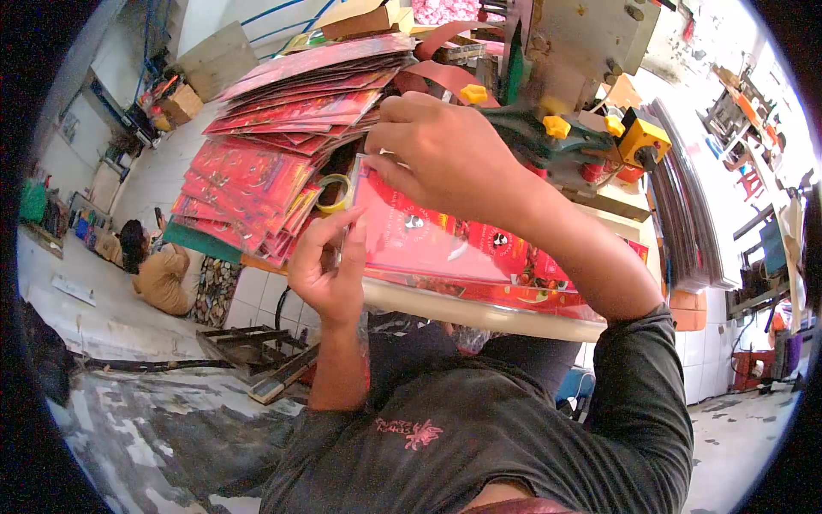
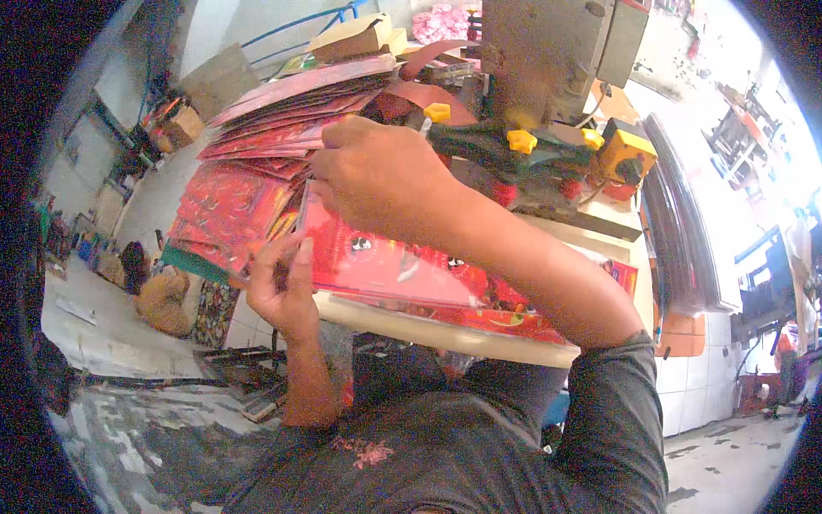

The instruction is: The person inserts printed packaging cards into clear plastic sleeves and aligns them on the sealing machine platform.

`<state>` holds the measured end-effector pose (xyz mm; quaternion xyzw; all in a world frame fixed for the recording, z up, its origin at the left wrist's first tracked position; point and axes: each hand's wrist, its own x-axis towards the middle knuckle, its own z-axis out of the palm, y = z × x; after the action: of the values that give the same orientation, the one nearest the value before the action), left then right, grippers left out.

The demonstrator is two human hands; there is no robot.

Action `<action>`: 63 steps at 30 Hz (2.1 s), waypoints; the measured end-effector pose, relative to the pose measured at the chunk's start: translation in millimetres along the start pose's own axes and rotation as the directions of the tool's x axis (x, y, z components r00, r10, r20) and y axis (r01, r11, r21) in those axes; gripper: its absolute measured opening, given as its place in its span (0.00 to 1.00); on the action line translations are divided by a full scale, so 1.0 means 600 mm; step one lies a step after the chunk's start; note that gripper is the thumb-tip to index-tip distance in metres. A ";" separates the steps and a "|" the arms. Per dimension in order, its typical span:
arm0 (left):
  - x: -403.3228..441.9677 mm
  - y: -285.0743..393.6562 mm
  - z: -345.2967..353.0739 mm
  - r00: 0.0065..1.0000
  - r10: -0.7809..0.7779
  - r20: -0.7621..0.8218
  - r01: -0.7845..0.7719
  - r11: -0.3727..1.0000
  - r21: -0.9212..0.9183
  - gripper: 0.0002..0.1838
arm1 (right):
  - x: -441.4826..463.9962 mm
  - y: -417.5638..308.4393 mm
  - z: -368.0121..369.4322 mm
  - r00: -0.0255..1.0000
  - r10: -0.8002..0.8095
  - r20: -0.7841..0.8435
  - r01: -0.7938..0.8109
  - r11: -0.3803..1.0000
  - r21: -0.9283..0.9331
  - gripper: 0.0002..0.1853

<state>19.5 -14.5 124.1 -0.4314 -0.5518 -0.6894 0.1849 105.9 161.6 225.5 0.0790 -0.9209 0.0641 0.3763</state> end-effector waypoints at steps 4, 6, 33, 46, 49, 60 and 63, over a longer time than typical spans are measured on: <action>-0.004 0.002 0.001 0.999 -0.037 -0.014 0.037 0.999 -0.031 0.12 | 0.009 -0.006 0.011 0.999 -0.047 -0.023 0.044 0.991 -0.127 0.07; -0.003 -0.002 0.003 0.999 0.022 -0.026 -0.022 1.000 -0.012 0.12 | 0.007 -0.010 0.010 0.999 -0.036 -0.036 0.031 0.991 -0.131 0.06; -0.021 -0.043 -0.039 0.794 -0.439 0.421 0.537 0.831 -0.144 0.25 | -0.126 -0.053 -0.140 0.916 0.314 0.250 -0.366 0.400 0.840 0.07; -0.030 -0.098 -0.070 0.890 -0.392 0.232 0.417 0.906 -0.069 0.17 | -0.358 -0.019 -0.299 0.636 0.702 0.320 -0.681 0.706 -0.196 0.07; -0.041 -0.155 -0.112 0.882 -0.457 0.115 0.467 0.881 -0.083 0.13 | -0.430 -0.014 -0.355 0.516 0.857 -0.003 -0.762 0.457 -0.459 0.05; -0.017 -0.182 -0.131 0.835 -0.549 -0.029 0.529 0.817 -0.228 0.06 | -0.558 -0.002 -0.397 0.422 0.774 -0.472 -0.862 0.181 -0.474 0.12; -0.011 -0.173 -0.131 0.811 -0.585 -0.020 0.560 0.785 -0.264 0.06 | -0.495 -0.004 -0.330 0.436 0.831 -0.346 -0.899 0.390 -0.197 0.16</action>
<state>-83.4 -54.9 55.3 -0.2279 -0.5567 -0.7966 -0.0604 450.9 223.6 157.2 -0.4891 -0.7795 0.0919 0.3804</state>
